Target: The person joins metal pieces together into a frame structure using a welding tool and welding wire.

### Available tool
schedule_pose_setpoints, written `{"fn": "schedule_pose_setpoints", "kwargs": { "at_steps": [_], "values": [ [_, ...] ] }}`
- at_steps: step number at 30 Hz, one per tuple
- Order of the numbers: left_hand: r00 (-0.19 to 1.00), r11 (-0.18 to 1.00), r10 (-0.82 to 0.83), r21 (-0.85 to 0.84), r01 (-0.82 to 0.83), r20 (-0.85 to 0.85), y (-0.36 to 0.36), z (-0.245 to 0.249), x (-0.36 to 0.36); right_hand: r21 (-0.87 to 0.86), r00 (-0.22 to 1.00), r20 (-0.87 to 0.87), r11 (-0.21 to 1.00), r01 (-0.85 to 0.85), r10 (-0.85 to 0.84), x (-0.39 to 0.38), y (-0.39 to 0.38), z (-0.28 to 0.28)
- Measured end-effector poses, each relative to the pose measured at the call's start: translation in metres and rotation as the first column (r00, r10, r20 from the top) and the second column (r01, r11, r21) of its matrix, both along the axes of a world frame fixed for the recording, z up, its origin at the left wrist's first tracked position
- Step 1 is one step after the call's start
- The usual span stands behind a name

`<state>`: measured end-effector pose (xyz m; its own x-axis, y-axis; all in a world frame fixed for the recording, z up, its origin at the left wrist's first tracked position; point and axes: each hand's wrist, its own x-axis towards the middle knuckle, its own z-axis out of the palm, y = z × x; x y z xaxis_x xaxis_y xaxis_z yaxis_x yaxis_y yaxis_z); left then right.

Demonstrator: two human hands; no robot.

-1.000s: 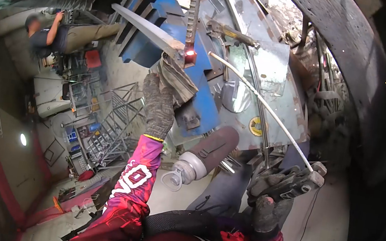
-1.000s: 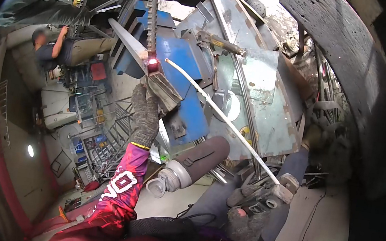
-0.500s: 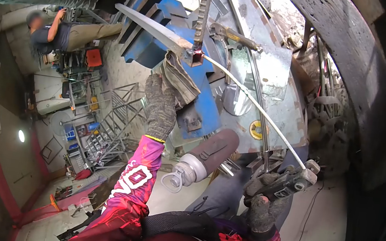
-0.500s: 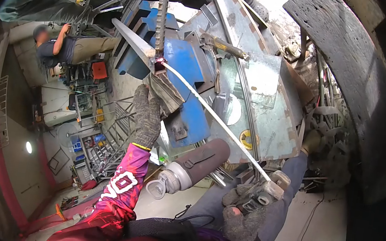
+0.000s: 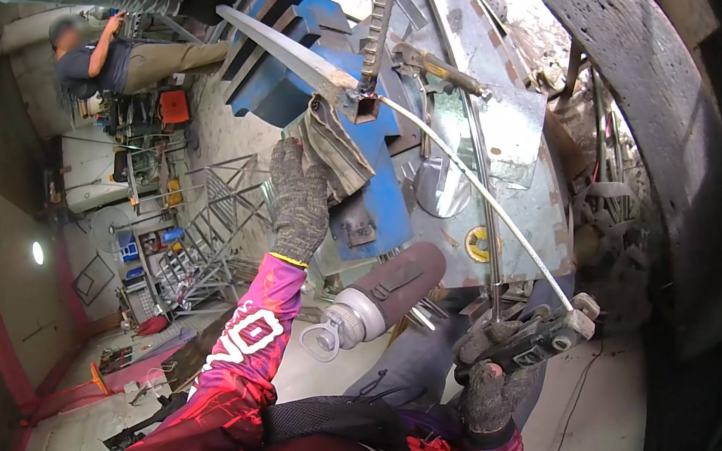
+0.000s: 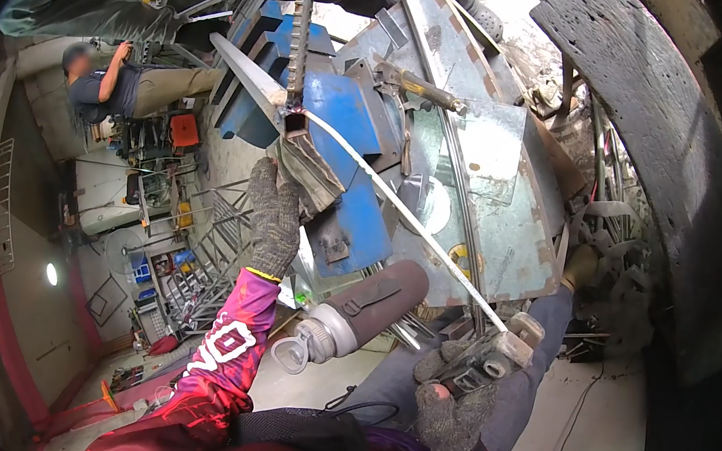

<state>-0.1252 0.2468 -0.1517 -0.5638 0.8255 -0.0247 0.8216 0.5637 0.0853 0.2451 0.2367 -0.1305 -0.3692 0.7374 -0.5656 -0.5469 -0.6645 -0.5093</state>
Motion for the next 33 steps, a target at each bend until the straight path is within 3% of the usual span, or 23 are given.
{"fn": "schedule_pose_setpoints", "kwargs": {
  "at_steps": [6, 10, 12, 13, 14, 16, 17, 18, 20, 21, 22, 23, 24, 26, 27, 28, 29, 30, 33],
  "values": [
    [0.999, 0.999, 0.013, 0.044, -0.014, 0.033, 0.002, 0.0, 0.004, 0.052, 0.996, 0.08, 0.998, 0.037, -0.041, -0.005, 0.015, 0.008],
    [0.998, 1.0, 0.014, 0.006, -0.015, 0.057, 0.004, 0.006, 0.005, 0.104, 0.972, 0.15, 0.981, 0.166, -0.181, 0.014, 0.03, 0.008],
    [0.995, 0.999, 0.007, 0.036, -0.01, 0.095, 0.003, 0.009, 0.0, 0.043, 0.966, 0.132, 0.975, 0.217, -0.221, 0.037, 0.033, 0.007],
    [0.982, 0.997, 0.015, 0.068, -0.028, 0.186, 0.002, 0.012, -0.005, -0.055, 0.952, 0.126, 0.956, 0.289, -0.28, 0.05, 0.032, 0.008],
    [0.961, 0.994, 0.018, 0.098, -0.046, 0.277, 0.0, 0.014, -0.009, -0.015, 0.951, 0.128, 0.959, 0.285, -0.28, 0.061, 0.03, 0.009],
    [0.965, 0.984, 0.055, 0.15, -0.096, 0.256, -0.005, 0.02, -0.015, -0.057, 0.947, 0.137, 0.953, 0.299, -0.289, 0.082, 0.026, 0.01],
    [0.994, 0.987, -0.105, 0.119, 0.103, 0.01, -0.014, 0.028, -0.019, -0.073, 0.962, 0.082, 0.961, 0.267, -0.261, 0.094, 0.023, 0.013],
    [0.936, 0.959, -0.262, 0.044, 0.28, -0.236, -0.02, 0.034, -0.02, -0.033, 0.961, 0.088, 0.963, 0.267, -0.263, 0.095, 0.021, 0.023],
    [0.927, 0.951, -0.24, 0.12, 0.284, -0.289, -0.021, 0.068, -0.004, -0.067, 0.923, 0.16, 0.929, 0.363, -0.349, 0.091, 0.016, 0.044],
    [0.975, 0.934, -0.219, 0.293, 0.204, 0.019, -0.021, 0.088, 0.008, -0.07, 0.915, 0.162, 0.92, 0.385, -0.37, 0.088, 0.013, 0.052],
    [0.912, 0.905, -0.238, 0.418, 0.083, 0.335, -0.022, 0.108, 0.023, -0.033, 0.917, 0.169, 0.928, 0.372, -0.361, 0.084, 0.009, 0.057],
    [0.841, 0.918, -0.221, 0.397, 0.008, 0.494, -0.026, 0.129, 0.041, -0.032, 0.903, 0.218, 0.923, 0.384, -0.369, 0.077, 0.006, 0.07],
    [0.816, 0.914, -0.249, 0.404, 0.021, 0.521, -0.034, 0.137, 0.057, -0.035, 0.885, 0.271, 0.915, 0.403, -0.379, 0.067, 0.003, 0.084],
    [0.622, 0.857, -0.458, 0.501, 0.12, 0.635, -0.048, 0.148, 0.084, -0.012, 0.915, 0.263, 0.948, 0.319, -0.305, 0.051, -0.006, 0.099],
    [0.591, 0.848, -0.481, 0.514, 0.128, 0.647, -0.057, 0.154, 0.101, 0.008, 0.911, 0.298, 0.955, 0.296, -0.285, 0.042, -0.012, 0.107],
    [0.454, 0.856, -0.508, 0.488, 0.172, 0.732, -0.064, 0.161, 0.117, 0.031, 0.908, 0.327, 0.963, 0.267, -0.262, 0.032, -0.016, 0.115],
    [0.315, 0.858, -0.514, 0.465, 0.22, 0.798, -0.069, 0.168, 0.13, 0.071, 0.922, 0.334, 0.981, 0.183, -0.196, 0.025, -0.017, 0.125],
    [0.298, 0.847, -0.53, 0.484, 0.22, 0.793, -0.072, 0.175, 0.138, 0.109, 0.932, 0.342, 0.99, 0.091, -0.123, 0.018, -0.021, 0.133],
    [0.053, 0.881, -0.363, 0.325, 0.344, 0.93, -0.078, 0.191, 0.158, 0.311, 0.889, 0.447, 0.949, -0.054, -0.096, -0.004, -0.031, 0.145]
  ]
}}
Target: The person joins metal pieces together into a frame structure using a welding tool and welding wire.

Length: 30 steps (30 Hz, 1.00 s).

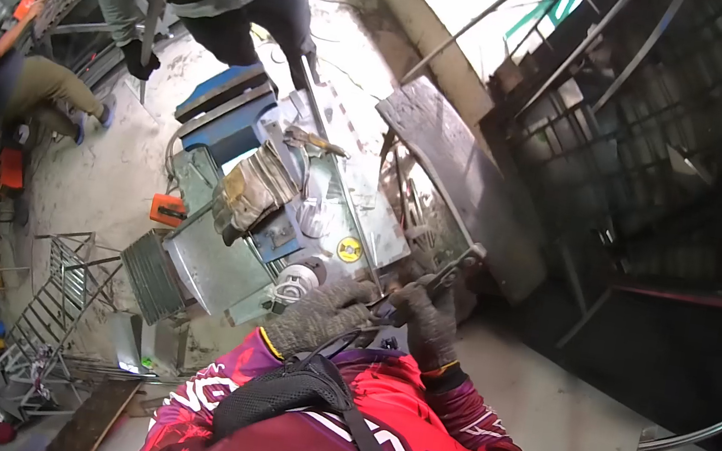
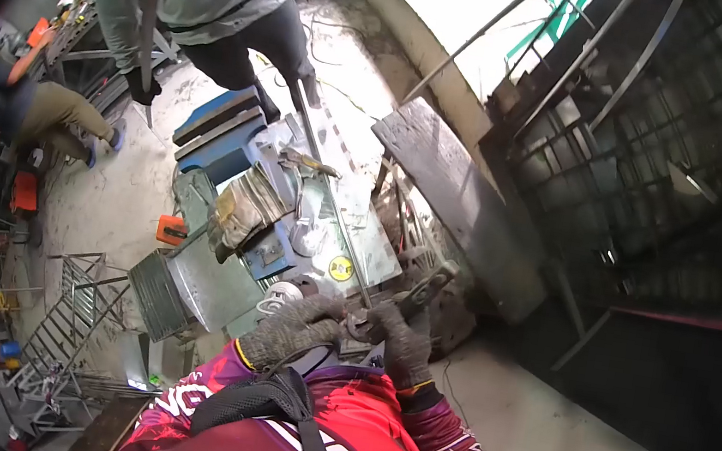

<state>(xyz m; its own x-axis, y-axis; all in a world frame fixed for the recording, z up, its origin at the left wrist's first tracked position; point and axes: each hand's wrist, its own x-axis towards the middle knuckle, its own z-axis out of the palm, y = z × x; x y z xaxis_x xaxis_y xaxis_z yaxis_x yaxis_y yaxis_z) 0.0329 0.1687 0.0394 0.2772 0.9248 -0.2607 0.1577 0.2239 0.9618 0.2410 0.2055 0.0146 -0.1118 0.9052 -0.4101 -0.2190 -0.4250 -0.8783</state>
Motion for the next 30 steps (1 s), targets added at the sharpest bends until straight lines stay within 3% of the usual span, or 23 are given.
{"fn": "schedule_pose_setpoints", "kwargs": {
  "at_steps": [1, 2, 3, 4, 5, 6, 7, 8, 9, 11, 12, 13, 15, 16, 19, 20, 22, 23, 25, 27, 28, 29, 30],
  "values": [
    [0.979, 0.987, 0.0, -0.158, 0.033, 0.206, -0.005, -0.01, 0.006, 0.087, 0.999, 0.038, 0.996, -0.011, 0.007, -0.007, -0.001, 0.006],
    [0.993, 0.995, -0.064, -0.065, 0.071, 0.103, -0.01, -0.014, 0.011, 0.057, 0.987, 0.106, 0.99, -0.131, 0.124, -0.007, 0.0, 0.018],
    [0.994, 0.994, -0.109, 0.022, 0.11, -0.013, -0.006, -0.009, 0.015, 0.092, 0.985, 0.104, 0.985, -0.144, 0.134, -0.012, 0.0, 0.026],
    [0.977, 0.972, -0.209, -0.116, 0.203, -0.043, 0.001, 0.013, 0.016, 0.103, 0.98, 0.082, 0.977, -0.187, 0.179, -0.011, 0.0, 0.025],
    [0.982, 0.978, -0.172, -0.11, 0.179, 0.074, -0.003, -0.002, 0.024, 0.114, 0.973, 0.06, 0.967, -0.227, 0.221, -0.009, 0.003, 0.023],
    [0.894, 0.936, 0.049, -0.333, 0.114, 0.445, -0.014, -0.042, 0.039, 0.101, 0.959, 0.052, 0.954, -0.284, 0.28, -0.009, 0.008, 0.033],
    [0.647, 0.854, 0.318, -0.505, 0.121, 0.693, -0.009, -0.067, 0.046, 0.046, 0.951, 0.031, 0.95, -0.309, 0.308, -0.01, 0.015, 0.047],
    [0.915, 0.953, 0.06, -0.295, 0.066, 0.398, -0.006, -0.038, 0.05, 0.09, 0.964, 0.015, 0.96, -0.266, 0.266, -0.014, 0.017, 0.045],
    [0.919, 0.959, 0.071, -0.281, 0.044, 0.389, -0.006, -0.04, 0.057, 0.125, 0.975, -0.004, 0.968, -0.219, 0.221, -0.017, 0.017, 0.044],
    [0.976, 0.984, 0.12, 0.106, -0.141, 0.184, -0.009, -0.05, 0.077, 0.107, 0.965, -0.019, 0.96, -0.258, 0.261, -0.014, 0.022, 0.042],
    [0.84, 0.974, 0.226, -0.142, -0.179, 0.493, -0.009, -0.044, 0.081, 0.067, 0.959, -0.025, 0.958, -0.28, 0.282, -0.012, 0.024, 0.042],
    [0.84, 0.972, 0.236, -0.135, -0.194, 0.489, -0.009, -0.05, 0.08, 0.075, 0.954, -0.029, 0.953, -0.294, 0.297, -0.011, 0.025, 0.041],
    [0.955, 0.995, 0.089, 0.019, -0.098, 0.282, -0.007, -0.063, 0.076, 0.01, 0.933, 0.003, 0.933, -0.359, 0.359, -0.007, 0.028, 0.039],
    [0.954, 0.993, 0.108, 0.02, -0.118, 0.281, -0.009, -0.064, 0.076, -0.104, 0.92, -0.068, 0.914, -0.392, 0.387, 0.0, 0.028, 0.03],
    [0.945, 0.987, 0.15, -0.097, -0.127, 0.291, -0.012, -0.057, 0.079, -0.069, 0.89, 0.051, 0.891, -0.449, 0.452, 0.011, 0.03, 0.024],
    [0.939, 0.982, 0.18, -0.104, -0.155, 0.295, -0.011, -0.053, 0.079, -0.095, 0.876, -0.005, 0.872, -0.48, 0.482, 0.017, 0.03, 0.022],
    [0.994, 0.999, -0.014, -0.035, 0.01, -0.112, -0.001, -0.03, 0.071, -0.017, 0.829, 0.102, 0.834, -0.551, 0.55, 0.018, 0.028, 0.034],
    [0.994, 0.999, 0.017, -0.039, -0.021, -0.11, 0.0, -0.025, 0.07, 0.066, 0.791, 0.207, 0.799, -0.598, 0.576, 0.018, 0.027, 0.042],
    [0.971, 0.994, 0.107, 0.013, -0.107, -0.213, 0.003, -0.019, 0.07, 0.079, 0.805, 0.117, 0.803, -0.591, 0.581, 0.011, 0.024, 0.046],
    [0.958, 0.98, 0.194, 0.011, -0.196, -0.21, 0.007, -0.039, 0.07, 0.336, 0.802, 0.128, 0.735, -0.588, 0.583, 0.007, 0.023, 0.036],
    [0.962, 0.966, 0.258, 0.008, -0.26, 0.093, 0.007, -0.04, 0.069, 0.428, 0.693, 0.389, 0.547, -0.719, 0.607, 0.009, 0.027, 0.038],
    [0.874, 0.95, 0.293, -0.012, -0.313, 0.387, 0.006, -0.042, 0.071, 0.427, 0.687, 0.385, 0.541, -0.725, 0.616, 0.011, 0.026, 0.04],
    [0.867, 0.902, 0.354, 0.117, -0.416, 0.349, 0.008, -0.033, 0.072, 0.305, 0.608, 0.414, 0.526, -0.794, 0.678, 0.011, 0.025, 0.053]
  ]
}}
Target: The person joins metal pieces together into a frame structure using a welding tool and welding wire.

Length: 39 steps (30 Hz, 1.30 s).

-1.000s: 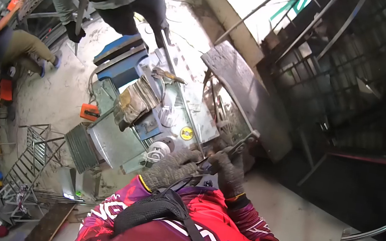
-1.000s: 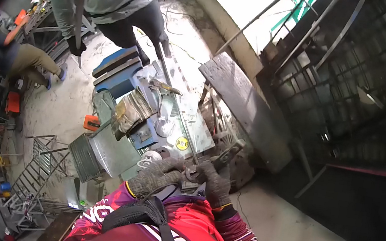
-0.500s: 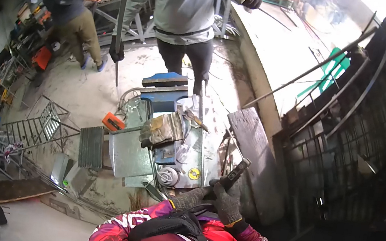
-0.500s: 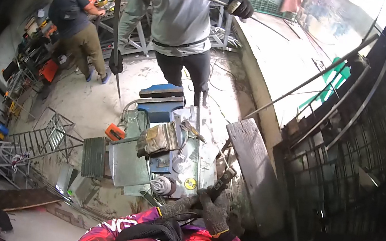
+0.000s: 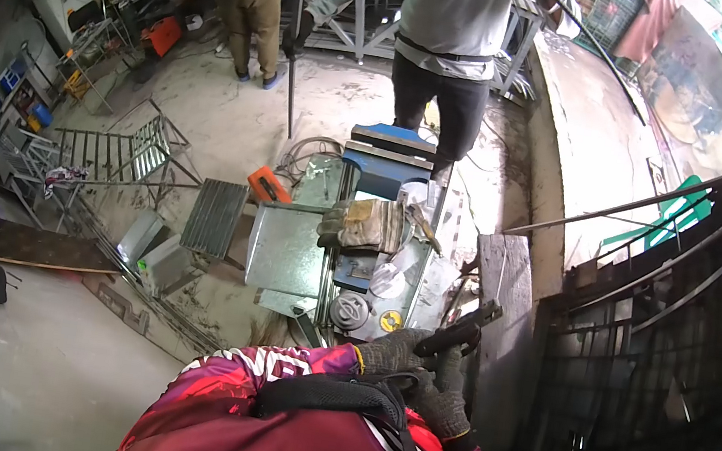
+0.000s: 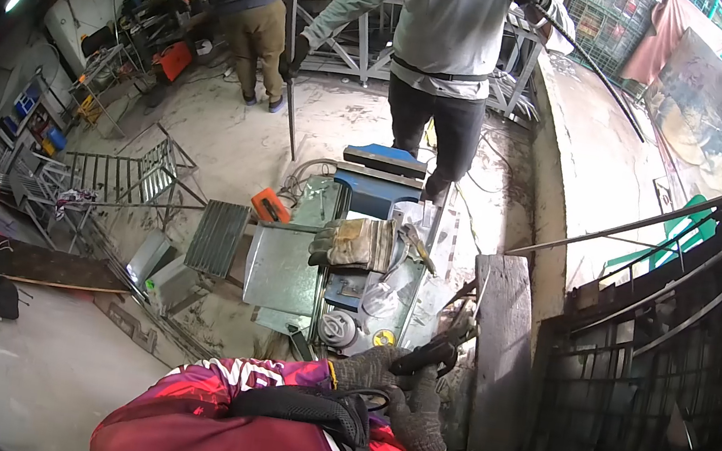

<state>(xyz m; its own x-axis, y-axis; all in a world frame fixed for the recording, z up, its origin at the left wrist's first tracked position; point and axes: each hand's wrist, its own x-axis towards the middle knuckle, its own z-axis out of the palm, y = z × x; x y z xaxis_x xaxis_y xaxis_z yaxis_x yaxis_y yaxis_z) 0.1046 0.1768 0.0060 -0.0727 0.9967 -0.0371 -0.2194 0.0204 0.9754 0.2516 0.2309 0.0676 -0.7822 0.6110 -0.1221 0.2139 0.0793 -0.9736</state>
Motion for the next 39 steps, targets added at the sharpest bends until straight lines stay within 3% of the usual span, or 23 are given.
{"fn": "schedule_pose_setpoints", "kwargs": {
  "at_steps": [1, 2, 3, 4, 5, 6, 7, 8, 9, 10, 11, 12, 13, 14, 15, 18, 23, 25, 27, 32, 34, 39],
  "values": [
    [1.0, 1.0, 0.002, 0.002, -0.002, -0.001, 0.001, 0.005, -0.006, -0.066, 0.993, 0.11, 0.997, -0.045, 0.052, 0.0, 0.0, 0.011],
    [0.999, 0.987, -0.002, -0.16, -0.006, -0.054, 0.0, 0.009, -0.014, -0.062, 0.993, 0.109, 0.997, -0.046, 0.052, 0.002, 0.003, 0.017],
    [0.994, 0.949, -0.018, -0.316, -0.016, -0.106, -0.003, 0.012, -0.021, 0.101, 0.982, 0.095, 0.979, -0.175, 0.166, 0.006, 0.007, 0.021],
    [0.995, 0.96, 0.044, -0.271, -0.068, -0.095, -0.01, 0.014, -0.031, 0.266, 0.957, 0.098, 0.919, -0.289, 0.273, 0.008, 0.012, 0.027],
    [0.99, 0.93, 0.135, -0.339, -0.141, -0.042, -0.016, 0.02, -0.036, 0.43, 0.923, 0.117, 0.819, -0.38, 0.367, 0.008, 0.016, 0.034],
    [0.99, 0.92, 0.119, -0.367, -0.14, -0.079, -0.022, 0.025, -0.046, -0.053, 0.97, 0.017, 0.969, -0.24, 0.241, 0.01, 0.008, 0.049],
    [0.988, 0.908, 0.102, -0.396, -0.139, -0.114, -0.029, 0.028, -0.054, -0.035, 0.974, 0.008, 0.974, -0.225, 0.225, 0.014, 0.01, 0.045],
    [0.99, 0.911, 0.099, -0.39, -0.133, -0.105, -0.037, 0.03, -0.061, -0.288, 0.992, 0.05, 0.953, -0.096, 0.115, 0.022, 0.015, 0.036],
    [0.991, 0.913, 0.098, -0.387, -0.128, -0.097, -0.046, 0.029, -0.066, -0.519, 0.993, 0.113, 0.854, 0.041, 0.021, 0.034, 0.018, 0.021],
    [0.987, 0.92, 0.119, -0.362, -0.149, -0.104, -0.052, 0.025, -0.067, -0.298, 0.974, 0.201, 0.953, -0.045, 0.109, 0.06, 0.024, -0.033],
    [0.984, 0.908, 0.174, -0.393, -0.145, 0.041, -0.059, 0.017, -0.066, -0.119, 0.908, 0.379, 0.983, -0.142, 0.177, 0.082, 0.027, -0.071],
    [0.98, 0.908, 0.181, -0.396, -0.134, 0.085, -0.066, 0.008, -0.065, 0.068, 0.797, 0.57, 0.955, -0.288, 0.2, 0.104, 0.026, -0.108],
    [0.973, 0.909, 0.193, -0.398, -0.127, 0.129, -0.07, -0.001, -0.065, 0.119, 0.723, 0.666, 0.93, -0.349, 0.186, 0.123, 0.023, -0.145],
    [0.99, 0.904, 0.14, -0.403, -0.142, -0.035, -0.072, 0.002, -0.066, 0.089, 0.694, 0.697, 0.938, -0.334, 0.181, 0.133, 0.02, -0.174],
    [0.99, 0.926, 0.137, -0.349, -0.142, -0.038, -0.076, -0.015, -0.066, 0.055, 0.679, 0.713, 0.952, -0.301, 0.173, 0.14, 0.014, -0.196],
    [0.991, 0.92, 0.132, -0.369, -0.132, -0.025, -0.085, 0.007, -0.068, -0.051, 0.683, 0.714, 0.984, -0.17, 0.155, 0.13, -0.002, -0.24],
    [0.992, 0.917, 0.124, -0.383, -0.111, 0.009, -0.102, 0.001, -0.072, -0.125, 0.675, 0.723, 0.989, -0.081, 0.147, 0.115, -0.012, -0.265],
    [0.987, 0.91, 0.151, -0.397, -0.118, 0.052, -0.104, 0.015, -0.073, -0.129, 0.672, 0.727, 0.989, -0.068, 0.141, 0.114, -0.013, -0.262],
    [0.986, 0.925, 0.156, -0.359, -0.122, 0.065, -0.112, -0.002, -0.077, -0.135, 0.67, 0.729, 0.989, -0.059, 0.139, 0.119, -0.016, -0.262],
    [0.982, 0.92, 0.187, -0.347, -0.184, -0.025, -0.133, -0.021, -0.082, -0.154, 0.669, 0.731, 0.987, -0.034, 0.137, 0.139, -0.028, -0.261],
    [0.971, 0.888, 0.226, -0.392, -0.24, -0.084, -0.138, -0.014, -0.081, -0.168, 0.656, 0.74, 0.985, -0.03, 0.146, 0.15, -0.036, -0.263],
    [0.954, 0.88, 0.299, -0.379, -0.285, -0.022, -0.139, 0.005, -0.085, -0.18, 0.642, 0.749, 0.983, -0.043, 0.165, 0.16, -0.042, -0.265]
  ]
}}
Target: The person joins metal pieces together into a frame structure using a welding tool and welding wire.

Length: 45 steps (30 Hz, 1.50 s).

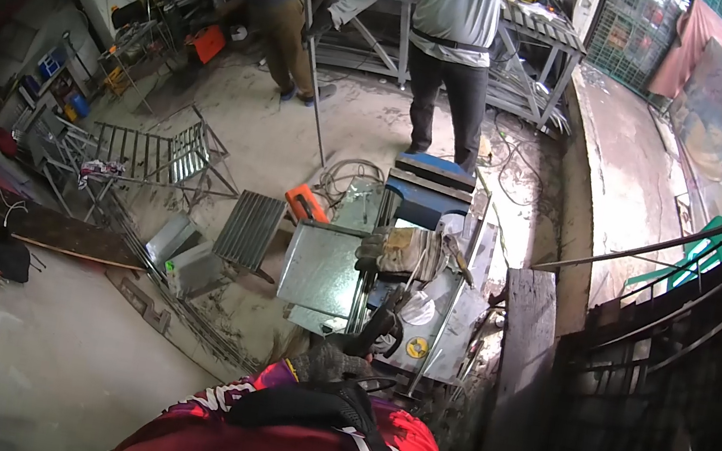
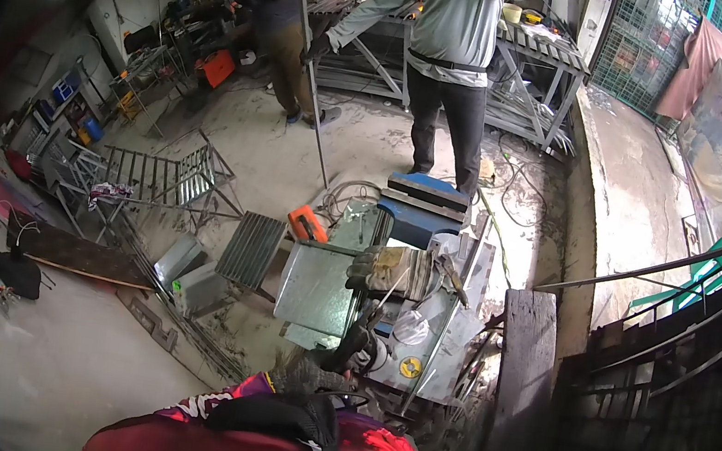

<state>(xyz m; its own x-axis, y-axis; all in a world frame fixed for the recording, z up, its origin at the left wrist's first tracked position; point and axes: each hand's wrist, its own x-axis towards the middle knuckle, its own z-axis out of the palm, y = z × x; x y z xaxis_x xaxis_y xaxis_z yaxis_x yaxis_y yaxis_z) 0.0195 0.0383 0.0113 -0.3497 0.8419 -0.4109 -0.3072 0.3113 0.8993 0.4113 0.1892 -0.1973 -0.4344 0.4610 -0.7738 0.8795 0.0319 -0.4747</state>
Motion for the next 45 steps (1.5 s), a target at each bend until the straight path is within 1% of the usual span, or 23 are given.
{"fn": "schedule_pose_setpoints", "kwargs": {
  "at_steps": [11, 14, 16, 17, 18, 20, 21, 22, 24, 25, 26, 30, 32, 34, 35, 36, 37, 38, 39, 40, 41, 42, 45],
  "values": [
    [0.969, 0.998, 0.053, -0.036, -0.046, 0.24, -0.023, -0.003, 0.007, -0.04, 0.998, 0.032, 0.998, -0.043, 0.044, 0.04, -0.006, 0.016],
    [0.983, 0.998, 0.064, -0.017, -0.062, 0.172, -0.024, -0.004, 0.018, -0.043, 0.993, 0.039, 0.993, -0.108, 0.11, 0.05, -0.001, 0.024],
    [0.892, 0.953, 0.162, 0.166, -0.252, 0.422, -0.026, -0.029, 0.028, -0.022, 0.979, 0.034, 0.98, -0.199, 0.2, 0.055, 0.007, 0.032],
    [0.897, 0.939, 0.087, 0.264, -0.219, 0.433, -0.029, -0.049, 0.026, 0.02, 0.954, 0.018, 0.954, -0.3, 0.3, 0.056, 0.014, 0.037],
    [0.889, 0.942, 0.078, 0.258, -0.214, 0.45, -0.027, -0.038, 0.024, 0.095, 0.885, 0.005, 0.881, -0.463, 0.465, 0.058, 0.022, 0.044],
    [0.937, 0.949, 0.122, 0.239, -0.207, 0.327, -0.026, -0.021, 0.029, 0.322, 0.601, 0.068, 0.553, -0.769, 0.796, 0.054, 0.048, 0.06],
    [0.858, 0.801, 0.086, 0.476, -0.362, 0.507, -0.032, -0.044, 0.031, 0.421, 0.524, 0.122, 0.434, -0.796, 0.843, 0.041, 0.069, 0.077],
    [0.908, 0.844, 0.186, 0.412, -0.344, 0.376, -0.035, -0.034, 0.029, 0.482, 0.487, 0.169, 0.359, -0.799, 0.857, 0.029, 0.084, 0.092],
    [0.853, 0.901, 0.373, 0.076, -0.427, 0.364, -0.043, -0.008, 0.021, 0.539, 0.905, -0.056, 0.776, -0.328, 0.421, 0.026, 0.135, 0.076],
    [0.838, 0.89, 0.421, 0.018, -0.455, 0.347, -0.048, 0.002, 0.019, 0.529, 0.957, -0.249, 0.848, 0.006, 0.149, 0.026, 0.16, 0.068],
    [0.822, 0.875, 0.468, -0.037, -0.483, 0.323, -0.05, 0.011, 0.018, 0.178, 0.755, -0.394, 0.763, 0.622, -0.524, 0.017, 0.176, 0.05],
    [0.669, 0.703, 0.699, -0.071, -0.708, 0.25, -0.06, 0.006, 0.022, 0.085, 0.709, -0.365, 0.737, 0.67, -0.603, -0.035, 0.173, 0.069],
    [0.714, 0.726, 0.682, -0.032, -0.687, 0.158, -0.066, 0.005, 0.023, -0.011, 0.792, -0.386, 0.861, 0.508, -0.472, -0.049, 0.161, 0.05],
    [0.64, 0.657, 0.746, -0.05, -0.752, 0.182, -0.068, 0.003, 0.026, -0.052, 0.805, -0.31, 0.855, 0.516, -0.505, -0.082, 0.122, 0.087],
    [0.636, 0.661, 0.738, -0.052, -0.749, 0.225, -0.07, -0.001, 0.027, 0.075, 0.883, -0.402, 0.952, 0.296, -0.242, -0.074, 0.114, 0.071],
    [0.628, 0.68, 0.713, -0.091, -0.728, 0.311, -0.071, 0.003, 0.031, 0.272, 0.948, -0.273, 0.959, -0.084, 0.161, -0.067, 0.109, 0.05],
    [0.621, 0.701, 0.679, -0.096, -0.707, 0.391, -0.067, 0.007, 0.03, 0.499, 0.822, -0.046, 0.726, -0.474, 0.568, -0.059, 0.104, 0.028],
    [0.663, 0.749, 0.616, -0.055, -0.661, 0.425, -0.068, -0.004, 0.03, 0.637, 0.606, 0.138, 0.398, -0.66, 0.784, -0.052, 0.099, 0.009],
    [0.586, 0.702, 0.586, 0.011, -0.712, 0.559, -0.063, -0.001, 0.027, 0.716, 0.553, 0.129, 0.308, -0.626, 0.823, -0.049, 0.094, -0.009],
    [0.646, 0.734, 0.596, 0.003, -0.679, 0.476, -0.062, 0.003, 0.023, 0.791, 0.501, 0.133, 0.213, -0.573, 0.855, -0.046, 0.089, -0.026],
    [0.666, 0.728, 0.591, 0.055, -0.683, 0.454, -0.066, -0.022, 0.021, 0.347, 0.936, -0.086, 0.891, -0.293, 0.342, -0.062, 0.075, 0.013],
    [0.715, 0.761, 0.609, 0.004, -0.649, 0.343, -0.057, -0.002, 0.015, 0.327, 0.889, -0.016, 0.842, -0.429, 0.459, -0.049, 0.084, -0.011],
    [0.741, 0.774, 0.617, -0.037, -0.632, 0.266, -0.048, 0.001, 0.009, 0.272, 0.903, -0.222, 0.913, -0.306, 0.369, -0.023, 0.109, -0.072]
  ]
}}
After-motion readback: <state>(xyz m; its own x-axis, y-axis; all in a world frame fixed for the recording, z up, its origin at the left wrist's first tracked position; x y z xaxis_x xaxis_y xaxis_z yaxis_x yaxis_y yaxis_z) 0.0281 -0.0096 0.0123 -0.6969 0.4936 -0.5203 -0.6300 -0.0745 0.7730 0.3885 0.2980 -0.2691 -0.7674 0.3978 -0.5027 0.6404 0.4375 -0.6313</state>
